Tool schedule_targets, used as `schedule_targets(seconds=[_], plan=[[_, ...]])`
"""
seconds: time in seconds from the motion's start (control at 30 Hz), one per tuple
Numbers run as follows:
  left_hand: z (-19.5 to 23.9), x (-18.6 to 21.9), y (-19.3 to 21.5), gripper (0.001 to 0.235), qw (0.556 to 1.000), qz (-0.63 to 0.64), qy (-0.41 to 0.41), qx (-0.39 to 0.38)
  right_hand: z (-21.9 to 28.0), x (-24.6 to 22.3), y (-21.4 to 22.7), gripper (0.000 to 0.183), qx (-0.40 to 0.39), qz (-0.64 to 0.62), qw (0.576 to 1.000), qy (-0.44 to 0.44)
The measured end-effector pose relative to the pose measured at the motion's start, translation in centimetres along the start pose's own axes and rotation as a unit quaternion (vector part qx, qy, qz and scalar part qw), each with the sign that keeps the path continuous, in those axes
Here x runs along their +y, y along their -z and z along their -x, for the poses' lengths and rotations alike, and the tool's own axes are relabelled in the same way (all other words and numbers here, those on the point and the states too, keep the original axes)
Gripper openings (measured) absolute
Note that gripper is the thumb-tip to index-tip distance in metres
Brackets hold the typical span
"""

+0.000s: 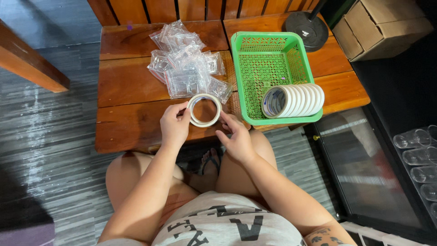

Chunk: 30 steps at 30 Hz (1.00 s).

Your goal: The person unpacks a plastic bag containing small clear plastic bags and places them on a wooden chair. They then pick up a stack of clear adhesive tape rolls and place them one by one into a green plastic basket.

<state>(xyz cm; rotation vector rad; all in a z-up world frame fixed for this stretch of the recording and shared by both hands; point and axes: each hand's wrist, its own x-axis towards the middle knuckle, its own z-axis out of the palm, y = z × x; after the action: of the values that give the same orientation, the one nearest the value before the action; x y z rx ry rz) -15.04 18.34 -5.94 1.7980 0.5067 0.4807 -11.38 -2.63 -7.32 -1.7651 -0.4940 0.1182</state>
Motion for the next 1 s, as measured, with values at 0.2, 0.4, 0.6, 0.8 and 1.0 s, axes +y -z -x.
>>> schedule_targets(seconds=[0.2, 0.4, 0.6, 0.8, 1.0], plan=[[0.9, 2.1, -0.2, 0.026, 0.999, 0.041, -0.016, 0.028, 1.6, -3.4, 0.4, 0.071, 0.022, 0.077, 0.994, 0.076], [1.7, 7.0, -1.6, 0.024, 0.992, 0.030, -0.107, 0.054, 3.3, -8.2, 3.6, 0.071, 0.062, 0.141, 0.981, 0.122], [0.7, 11.2, -5.4, 0.026, 0.981, -0.032, -0.192, 0.007, 4.3, -6.4, 6.4, 0.075, 0.138, 0.135, 0.969, 0.155], [-0.9, 13.1, -10.5, 0.039, 0.966, -0.061, -0.238, -0.084, 5.0, -5.7, 8.6, 0.080, 0.185, 0.178, 0.957, 0.138], [-2.2, 12.5, -15.9, 0.049, 0.966, -0.092, -0.154, -0.185, 5.5, -6.3, 9.7, 0.086, 0.163, 0.237, 0.957, -0.024]])
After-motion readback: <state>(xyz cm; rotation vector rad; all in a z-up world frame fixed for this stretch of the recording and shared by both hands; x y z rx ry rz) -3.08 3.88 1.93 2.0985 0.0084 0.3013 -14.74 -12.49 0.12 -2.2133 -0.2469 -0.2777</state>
